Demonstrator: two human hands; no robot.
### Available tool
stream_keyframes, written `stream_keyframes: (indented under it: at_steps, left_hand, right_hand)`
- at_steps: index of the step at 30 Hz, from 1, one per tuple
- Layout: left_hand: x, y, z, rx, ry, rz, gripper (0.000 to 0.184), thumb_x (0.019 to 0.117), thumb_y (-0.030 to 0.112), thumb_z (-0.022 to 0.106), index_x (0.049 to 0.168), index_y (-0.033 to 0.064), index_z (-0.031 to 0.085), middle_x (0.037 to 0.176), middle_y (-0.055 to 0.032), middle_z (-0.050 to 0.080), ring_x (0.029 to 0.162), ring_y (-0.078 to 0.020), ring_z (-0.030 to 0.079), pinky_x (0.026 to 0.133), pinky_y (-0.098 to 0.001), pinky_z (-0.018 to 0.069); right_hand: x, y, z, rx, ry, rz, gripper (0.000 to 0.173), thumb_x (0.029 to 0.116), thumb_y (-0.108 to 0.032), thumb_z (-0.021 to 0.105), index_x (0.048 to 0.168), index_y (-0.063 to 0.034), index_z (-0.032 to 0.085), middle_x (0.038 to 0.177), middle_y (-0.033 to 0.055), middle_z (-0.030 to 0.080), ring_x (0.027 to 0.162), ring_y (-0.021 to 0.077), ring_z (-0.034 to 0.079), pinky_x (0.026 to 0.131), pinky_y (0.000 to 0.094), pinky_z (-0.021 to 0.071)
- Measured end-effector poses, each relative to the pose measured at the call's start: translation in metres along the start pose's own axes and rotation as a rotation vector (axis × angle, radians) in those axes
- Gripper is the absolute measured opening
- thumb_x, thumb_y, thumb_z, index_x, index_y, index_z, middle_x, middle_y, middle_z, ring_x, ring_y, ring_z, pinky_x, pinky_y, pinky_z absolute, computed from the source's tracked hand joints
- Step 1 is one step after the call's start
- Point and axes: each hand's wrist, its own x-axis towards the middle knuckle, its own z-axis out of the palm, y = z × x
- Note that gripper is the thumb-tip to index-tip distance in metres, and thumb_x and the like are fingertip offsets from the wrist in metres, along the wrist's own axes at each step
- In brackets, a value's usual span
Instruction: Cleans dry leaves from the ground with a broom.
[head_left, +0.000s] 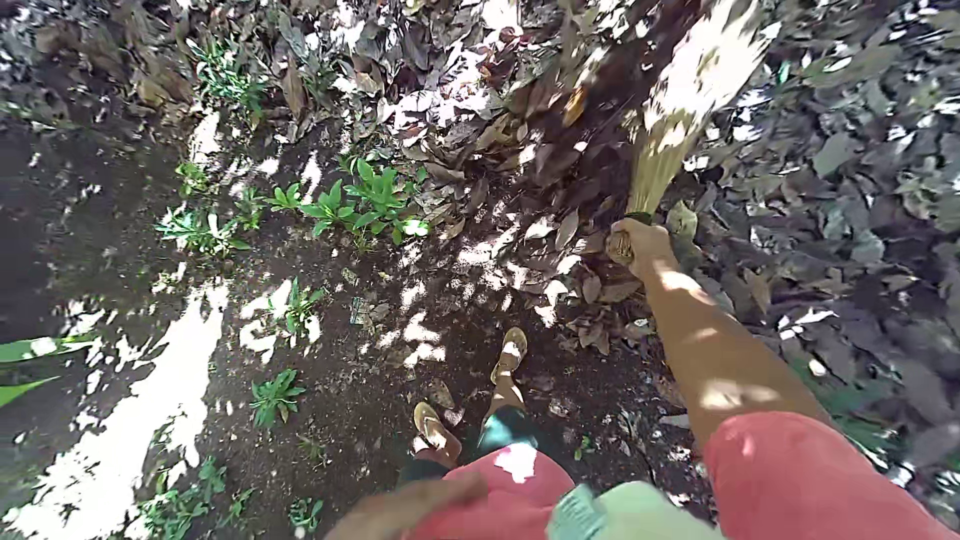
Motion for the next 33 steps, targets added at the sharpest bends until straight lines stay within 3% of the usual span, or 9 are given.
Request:
stream_keyframes:
  at_steps: [5,9,13,16,21,25,27,31,33]
  left_hand:
    - [0.025,-0.084,0.003,0.063,0.348,-0.399,0.053,0.1049,0.032,0.046,0.151,0.0051,0.048,0.143,-0.0121,0.061,0.129,-0.0229,0.061,0.110,-0.0441,0.0492]
    - [0.022,-0.141,0.001,0.313,0.300,-0.693,0.053,0.1043,0.026,0.048,0.154,0.0073,0.046,0.149,-0.0181,0.054,0.137,-0.0304,0.054,0.116,-0.0524,0.0408]
    - [-0.001,-0.200,-0.004,0.205,0.333,-0.826,0.053,0.1032,0.027,0.050,0.151,0.0042,0.048,0.141,-0.0205,0.060,0.132,-0.0319,0.058,0.113,-0.0510,0.0433]
    - [-0.023,-0.224,-0.009,0.148,0.377,-0.910,0.050,0.1039,0.023,0.049,0.150,0.0021,0.048,0.140,-0.0211,0.061,0.130,-0.0320,0.059,0.112,-0.0502,0.0436]
    - [-0.047,-0.227,-0.010,0.101,0.538,-0.984,0.046,0.1050,0.017,0.049,0.148,0.0000,0.049,0.139,-0.0217,0.060,0.129,-0.0348,0.058,0.108,-0.0537,0.0453]
    - [-0.046,-0.218,-0.007,0.075,0.629,-0.944,0.045,0.1047,0.021,0.048,0.145,0.0008,0.051,0.139,-0.0202,0.060,0.128,-0.0330,0.059,0.104,-0.0532,0.0478]
    - [-0.041,-0.217,-0.001,0.024,0.660,-0.915,0.048,0.1041,0.019,0.048,0.148,0.0014,0.048,0.141,-0.0211,0.059,0.128,-0.0323,0.058,0.105,-0.0514,0.0477]
    - [-0.025,-0.229,0.003,-0.015,0.602,-0.912,0.048,0.1047,0.018,0.049,0.150,0.0022,0.047,0.141,-0.0218,0.058,0.129,-0.0329,0.058,0.106,-0.0513,0.0476]
    - [-0.020,-0.230,0.002,-0.014,0.599,-0.916,0.049,0.1039,0.018,0.050,0.150,0.0029,0.047,0.141,-0.0204,0.059,0.129,-0.0315,0.059,0.105,-0.0503,0.0477]
  right_hand:
    - [-0.096,0.000,-0.011,0.474,-0.286,0.121,0.017,0.1031,-0.019,0.048,0.113,-0.0092,0.056,0.087,0.0033,0.065,0.070,0.0130,0.064,0.063,0.0313,0.0577]
    - [-0.225,0.040,0.005,0.699,-0.517,0.544,0.025,0.1070,-0.015,0.031,0.096,-0.0108,0.053,0.070,-0.0008,0.058,0.056,0.0073,0.058,0.050,0.0221,0.0509]
    - [-0.232,0.115,-0.001,0.808,-0.525,0.892,0.016,0.1022,-0.017,0.042,0.099,-0.0083,0.054,0.074,0.0052,0.062,0.056,0.0110,0.061,0.048,0.0235,0.0529]
    - [-0.163,0.121,-0.054,0.712,-0.253,0.687,0.015,0.1035,-0.022,0.044,0.104,-0.0096,0.053,0.077,0.0041,0.061,0.062,0.0121,0.062,0.055,0.0268,0.0554]
    - [-0.046,0.040,-0.141,0.403,0.038,0.263,0.014,0.1026,-0.013,0.048,0.114,-0.0058,0.051,0.078,0.0041,0.059,0.060,0.0118,0.059,0.054,0.0263,0.0534]
    - [0.014,0.011,-0.175,0.117,0.228,-0.007,0.047,0.0911,-0.019,0.067,0.132,-0.0015,0.052,0.097,0.0102,0.065,0.076,0.0182,0.065,0.068,0.0393,0.0573]
    - [0.002,-0.015,-0.178,0.077,0.239,-0.071,0.062,0.0898,-0.023,0.068,0.143,-0.0048,0.043,0.112,0.0117,0.064,0.088,0.0209,0.067,0.077,0.0434,0.0586]
    - [-0.090,-0.033,-0.127,0.390,-0.015,-0.059,0.018,0.1024,-0.020,0.052,0.118,-0.0109,0.053,0.087,0.0013,0.063,0.073,0.0140,0.064,0.066,0.0346,0.0578]
    - [-0.144,-0.006,-0.081,0.527,-0.252,0.078,0.016,0.1037,-0.015,0.043,0.114,-0.0074,0.053,0.082,0.0039,0.065,0.068,0.0147,0.066,0.062,0.0322,0.0588]
